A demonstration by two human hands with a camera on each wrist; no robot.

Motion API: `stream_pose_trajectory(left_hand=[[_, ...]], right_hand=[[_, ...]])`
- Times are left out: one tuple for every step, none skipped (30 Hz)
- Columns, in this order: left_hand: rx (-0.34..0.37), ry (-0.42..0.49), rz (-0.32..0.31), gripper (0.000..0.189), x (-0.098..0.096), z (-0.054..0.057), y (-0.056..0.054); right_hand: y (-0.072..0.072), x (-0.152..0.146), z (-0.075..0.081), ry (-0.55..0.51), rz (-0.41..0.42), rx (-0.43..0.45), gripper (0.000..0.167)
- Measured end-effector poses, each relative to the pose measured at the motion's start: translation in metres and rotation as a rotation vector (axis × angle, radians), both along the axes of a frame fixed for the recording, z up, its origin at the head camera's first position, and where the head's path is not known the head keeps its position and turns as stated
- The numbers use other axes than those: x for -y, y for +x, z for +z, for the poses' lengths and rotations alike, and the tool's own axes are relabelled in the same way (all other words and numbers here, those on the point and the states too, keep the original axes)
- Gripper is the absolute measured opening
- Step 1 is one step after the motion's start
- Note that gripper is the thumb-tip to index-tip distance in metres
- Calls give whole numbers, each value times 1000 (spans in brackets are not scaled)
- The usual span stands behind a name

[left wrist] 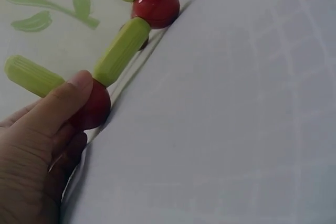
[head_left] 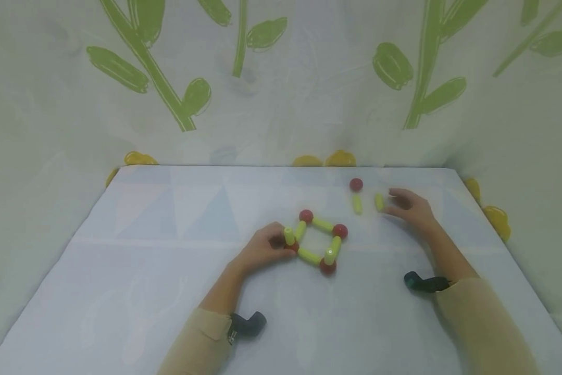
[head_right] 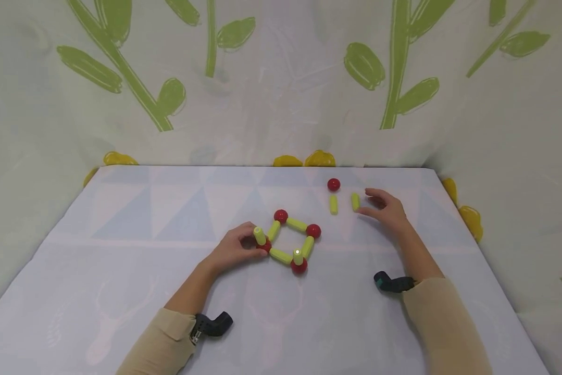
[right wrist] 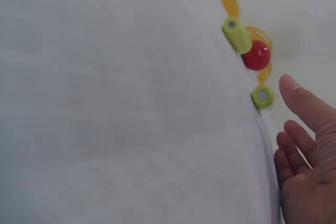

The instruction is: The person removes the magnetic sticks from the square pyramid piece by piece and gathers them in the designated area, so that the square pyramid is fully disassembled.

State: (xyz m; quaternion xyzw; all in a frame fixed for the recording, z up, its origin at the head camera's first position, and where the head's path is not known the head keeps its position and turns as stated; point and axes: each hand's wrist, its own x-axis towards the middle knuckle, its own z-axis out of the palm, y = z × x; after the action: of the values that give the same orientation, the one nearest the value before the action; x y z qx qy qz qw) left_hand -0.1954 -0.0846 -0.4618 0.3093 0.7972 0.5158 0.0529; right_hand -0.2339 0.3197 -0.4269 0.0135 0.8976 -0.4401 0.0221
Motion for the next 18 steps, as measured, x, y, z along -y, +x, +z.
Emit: stream_pose_trajectory(left_hand=[[-16, 1, 4, 23, -1, 0, 0], [-34, 3, 9, 22, -1, 0, 0], [-48, 5, 16, 22, -2, 0, 0], [-57, 4, 24, 21, -3, 0, 0], [-60, 6, 33, 21, -3, 1, 0], [-60, 3, 44, 21, -3, 2, 0], [-58, 1, 54, 21, -3, 2, 1], [-55, -1, 64, 21, -4, 2, 1], [-49, -4, 74, 21, -4, 2, 1], [-44, -6, 83, 21, -4, 3, 2], [-39, -10, 92, 21, -4, 3, 2], [-37, -13, 100, 21, -4, 3, 2], [-34, -16, 107, 21, -4, 3, 2], [-32, -19, 113, 21, -4, 2, 2], [-30, -23, 119, 21, -4, 2, 1], [-28, -27, 123, 22, -4, 2, 1], [-27, -31, 125, 22, -5, 2, 1], [-29, -36, 125, 22, -5, 2, 1]], right_hand=[[6, 1, -1, -28, -35, -12, 70], [11, 2, -2, -49, -67, -22, 68], [16, 4, -3, -72, -94, -33, 66], [21, 6, -4, -97, -113, -42, 64], [25, 9, -5, -112, -118, -54, 62], [29, 12, -5, -127, -115, -68, 60], [33, 16, -5, -149, -107, -79, 58], [36, 19, -4, -176, -91, -97, 55], [39, 24, -3, -211, -71, -114, 53], [42, 28, -3, -234, -43, -134, 50], [44, 32, -2, -243, -12, -153, 49], [46, 37, -1, -260, 23, -171, 47], [48, 42, -1, -277, 58, -185, 46], [49, 46, 0, -283, 97, -193, 45], [51, 51, 0, -287, 132, -192, 44], [53, 57, 1, -281, 168, -192, 44], [55, 62, 1, -281, 202, -187, 44], [57, 67, 1, -275, 232, -175, 44]])
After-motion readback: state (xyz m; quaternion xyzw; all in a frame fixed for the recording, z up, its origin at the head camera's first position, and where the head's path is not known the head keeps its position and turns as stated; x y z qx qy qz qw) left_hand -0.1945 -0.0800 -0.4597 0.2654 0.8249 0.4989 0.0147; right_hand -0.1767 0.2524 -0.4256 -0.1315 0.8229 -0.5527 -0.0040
